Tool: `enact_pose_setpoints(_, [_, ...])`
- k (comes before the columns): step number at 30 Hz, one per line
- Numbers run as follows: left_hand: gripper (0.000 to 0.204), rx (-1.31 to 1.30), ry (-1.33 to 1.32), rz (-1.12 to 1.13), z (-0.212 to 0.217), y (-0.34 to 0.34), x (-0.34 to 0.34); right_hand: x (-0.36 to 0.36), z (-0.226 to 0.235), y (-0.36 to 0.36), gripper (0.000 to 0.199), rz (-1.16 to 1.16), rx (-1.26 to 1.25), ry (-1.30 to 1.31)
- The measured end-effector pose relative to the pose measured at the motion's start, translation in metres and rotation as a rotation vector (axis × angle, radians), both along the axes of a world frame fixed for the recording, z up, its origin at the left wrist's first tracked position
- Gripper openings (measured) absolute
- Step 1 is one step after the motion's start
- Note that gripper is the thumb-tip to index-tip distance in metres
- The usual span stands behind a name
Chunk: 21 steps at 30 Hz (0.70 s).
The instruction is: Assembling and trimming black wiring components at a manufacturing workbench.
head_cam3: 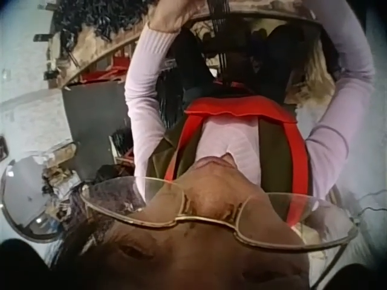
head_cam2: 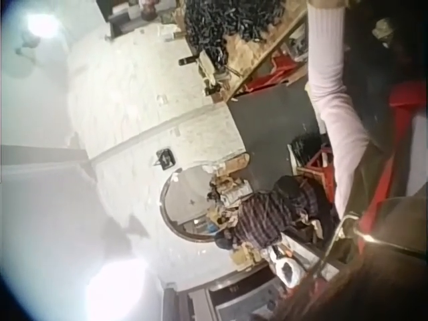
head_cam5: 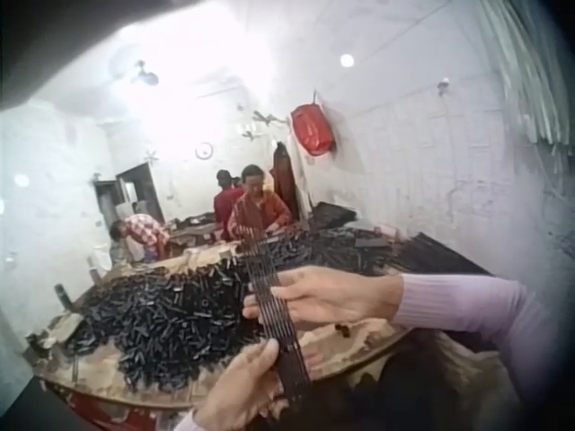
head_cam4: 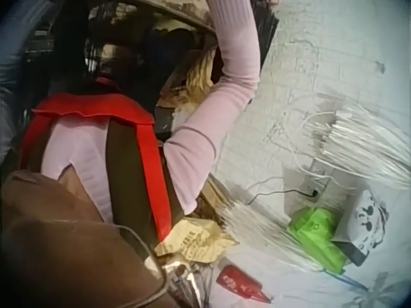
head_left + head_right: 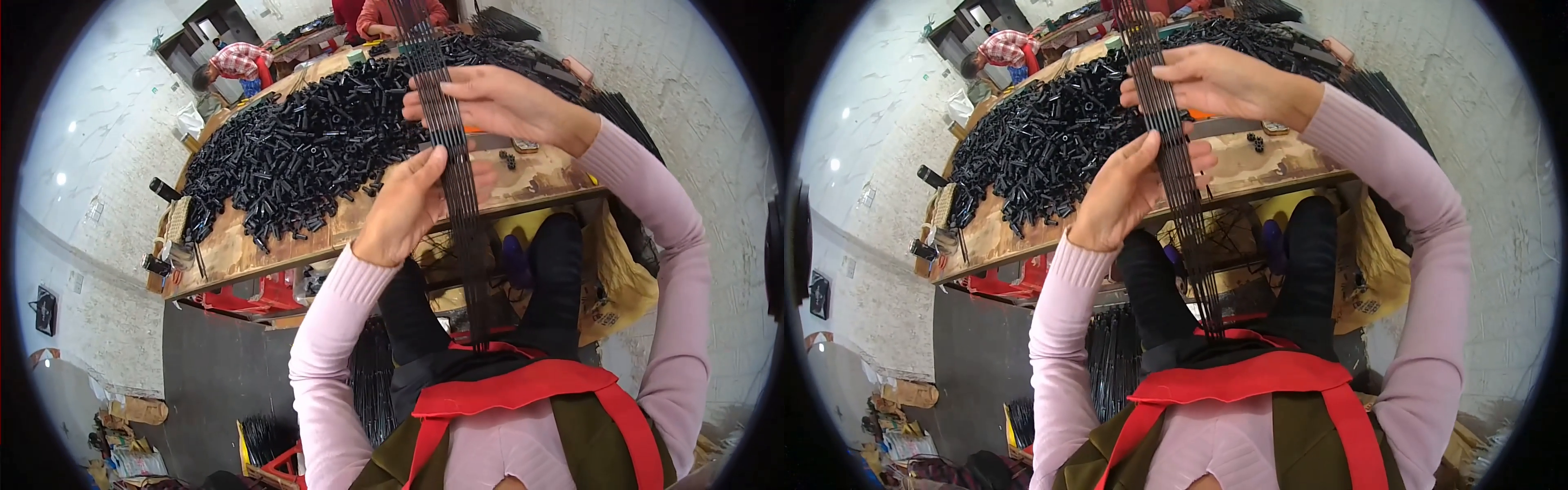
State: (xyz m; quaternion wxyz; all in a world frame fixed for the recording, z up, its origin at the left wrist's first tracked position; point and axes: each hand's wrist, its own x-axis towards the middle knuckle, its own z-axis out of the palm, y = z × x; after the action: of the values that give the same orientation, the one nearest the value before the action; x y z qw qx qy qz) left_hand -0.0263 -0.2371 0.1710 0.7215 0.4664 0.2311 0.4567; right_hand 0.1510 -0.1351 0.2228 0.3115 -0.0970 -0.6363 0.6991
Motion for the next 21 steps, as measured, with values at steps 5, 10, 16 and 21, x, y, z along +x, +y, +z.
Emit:
enact_pose_setpoints(5, [0.042, -0.02, 0.001, 0.025, 0.0, -0.016, 0.013, 0.016, -0.001, -0.026, 0.042, 0.041, -0.08, -0.056])
enact_pose_setpoints(10, [0.043, 0.077, -0.039, -0.011, -0.001, 0.015, 0.026, 0.021, 0.004, -0.019, 0.041, -0.268, 0.213, -0.194])
enact_pose_setpoints(16, [0.056, -0.154, -0.378, -0.047, -0.066, 0.034, 0.021, 0.03, -0.058, -0.045, 0.031, -0.39, 0.408, -0.314])
enact_pose_setpoints(21, [0.068, -0.382, -0.193, -0.179, -0.147, 0.118, 0.021, 0.039, -0.224, -0.041, 0.017, -0.274, 0.351, -0.345])
